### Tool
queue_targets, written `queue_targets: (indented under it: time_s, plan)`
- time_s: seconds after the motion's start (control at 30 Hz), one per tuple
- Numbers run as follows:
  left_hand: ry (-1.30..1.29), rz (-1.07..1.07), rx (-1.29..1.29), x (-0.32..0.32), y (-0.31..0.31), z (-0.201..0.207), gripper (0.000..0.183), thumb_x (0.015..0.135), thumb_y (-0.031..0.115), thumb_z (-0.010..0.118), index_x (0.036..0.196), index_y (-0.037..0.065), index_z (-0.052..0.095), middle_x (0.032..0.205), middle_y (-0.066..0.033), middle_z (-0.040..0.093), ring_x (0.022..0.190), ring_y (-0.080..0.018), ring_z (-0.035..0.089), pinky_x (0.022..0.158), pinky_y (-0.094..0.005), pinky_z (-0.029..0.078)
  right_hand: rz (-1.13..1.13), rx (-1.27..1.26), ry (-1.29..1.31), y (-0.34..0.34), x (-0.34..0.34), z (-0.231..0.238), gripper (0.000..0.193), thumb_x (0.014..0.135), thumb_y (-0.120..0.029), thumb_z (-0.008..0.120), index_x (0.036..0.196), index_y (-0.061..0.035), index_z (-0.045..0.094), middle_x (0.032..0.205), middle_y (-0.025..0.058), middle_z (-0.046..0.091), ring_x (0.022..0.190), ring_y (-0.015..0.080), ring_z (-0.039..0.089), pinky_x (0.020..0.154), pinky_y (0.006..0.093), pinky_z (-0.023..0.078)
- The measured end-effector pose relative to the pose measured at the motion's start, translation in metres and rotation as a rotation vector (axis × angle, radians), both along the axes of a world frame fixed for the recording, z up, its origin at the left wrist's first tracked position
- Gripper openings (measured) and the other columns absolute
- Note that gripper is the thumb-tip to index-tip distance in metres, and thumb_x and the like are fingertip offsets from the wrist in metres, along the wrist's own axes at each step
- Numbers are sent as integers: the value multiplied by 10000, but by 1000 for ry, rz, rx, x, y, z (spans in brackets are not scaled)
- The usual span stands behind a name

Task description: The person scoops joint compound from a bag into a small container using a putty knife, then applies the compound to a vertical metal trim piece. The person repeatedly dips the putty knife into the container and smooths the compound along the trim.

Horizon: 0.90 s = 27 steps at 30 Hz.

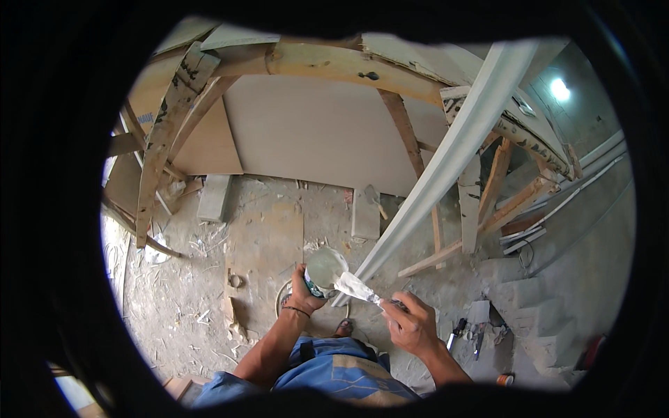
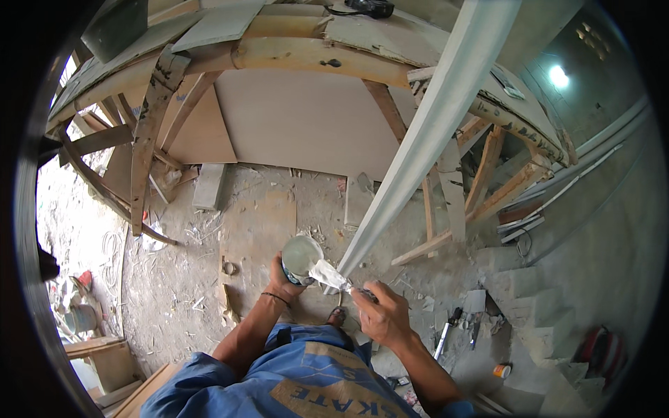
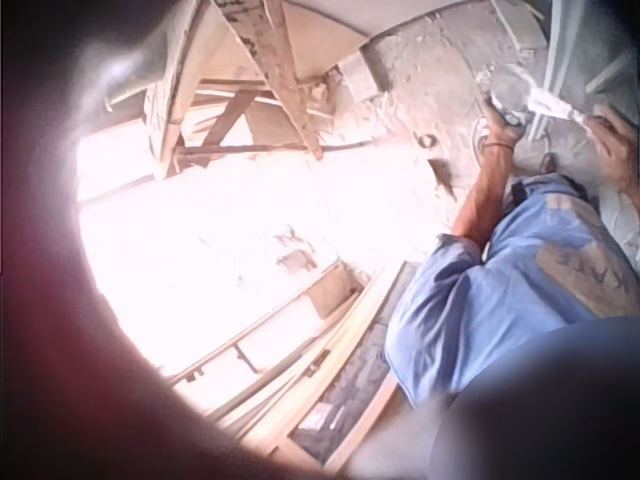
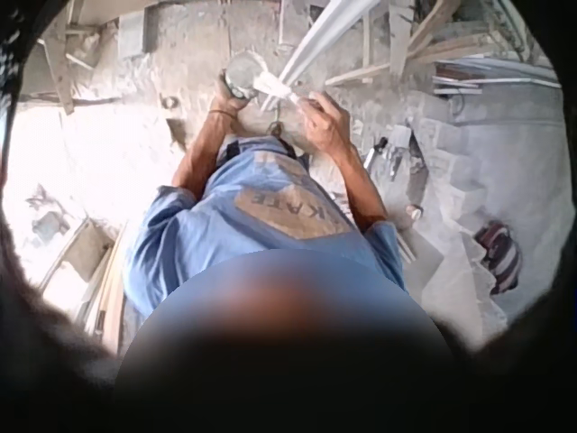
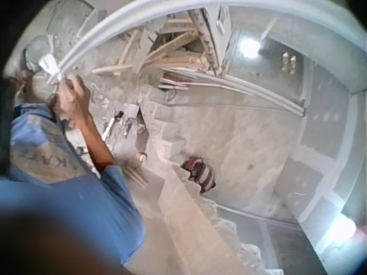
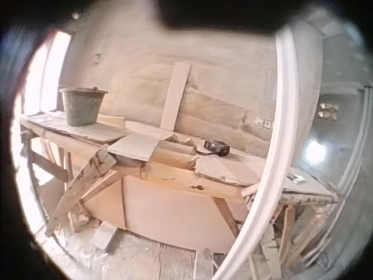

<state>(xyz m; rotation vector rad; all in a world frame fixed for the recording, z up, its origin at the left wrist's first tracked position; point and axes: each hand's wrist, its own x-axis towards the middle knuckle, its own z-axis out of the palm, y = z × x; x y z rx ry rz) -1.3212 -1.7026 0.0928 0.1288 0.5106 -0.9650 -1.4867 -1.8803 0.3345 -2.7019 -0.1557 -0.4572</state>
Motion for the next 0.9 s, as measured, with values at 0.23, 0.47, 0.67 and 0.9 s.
queue_targets:
  time_s: [0.23, 0.47, 0.67, 0.9]
  plan:
    - [-21, 13, 62, 4, -2, 5, 665, 1020, 483, 289, 1470, 88, 578, 1475, -159, 609, 1342, -405, 580, 1120, -614, 452, -171, 409, 51, -3, 8, -1, 215, 854, -41, 790, 1065, -10, 763, 874, 112, 676, 674, 228, 666, 594, 334, 523]
    - [-95, 19, 8, 0, -10, 20, 533, 947, 442, 475, 1262, 77, 704, 1252, -138, 727, 1170, -376, 669, 1074, -579, 498, -562, 1384, 473, 18, 22, -46, 254, 1034, -231, 681, 943, 5, 670, 769, 93, 685, 477, 77, 505, 393, 232, 319]
    - [44, 130, 90, 8, -1, 1, 546, 952, 444, 464, 1286, 80, 697, 1287, -134, 716, 1184, -381, 663, 1079, -571, 497, -608, 1316, 467, 5, -5, -43, 242, 1029, -200, 691, 951, 29, 681, 762, 111, 684, 454, 76, 483, 391, 226, 316]
    - [-41, 134, 81, 14, 6, 8, 557, 947, 443, 457, 1306, 82, 683, 1310, -134, 704, 1204, -371, 655, 1078, -569, 495, -472, 1051, 268, -1, -4, -27, 159, 999, -127, 727, 1039, 23, 694, 850, 86, 714, 612, 88, 582, 525, 245, 454]
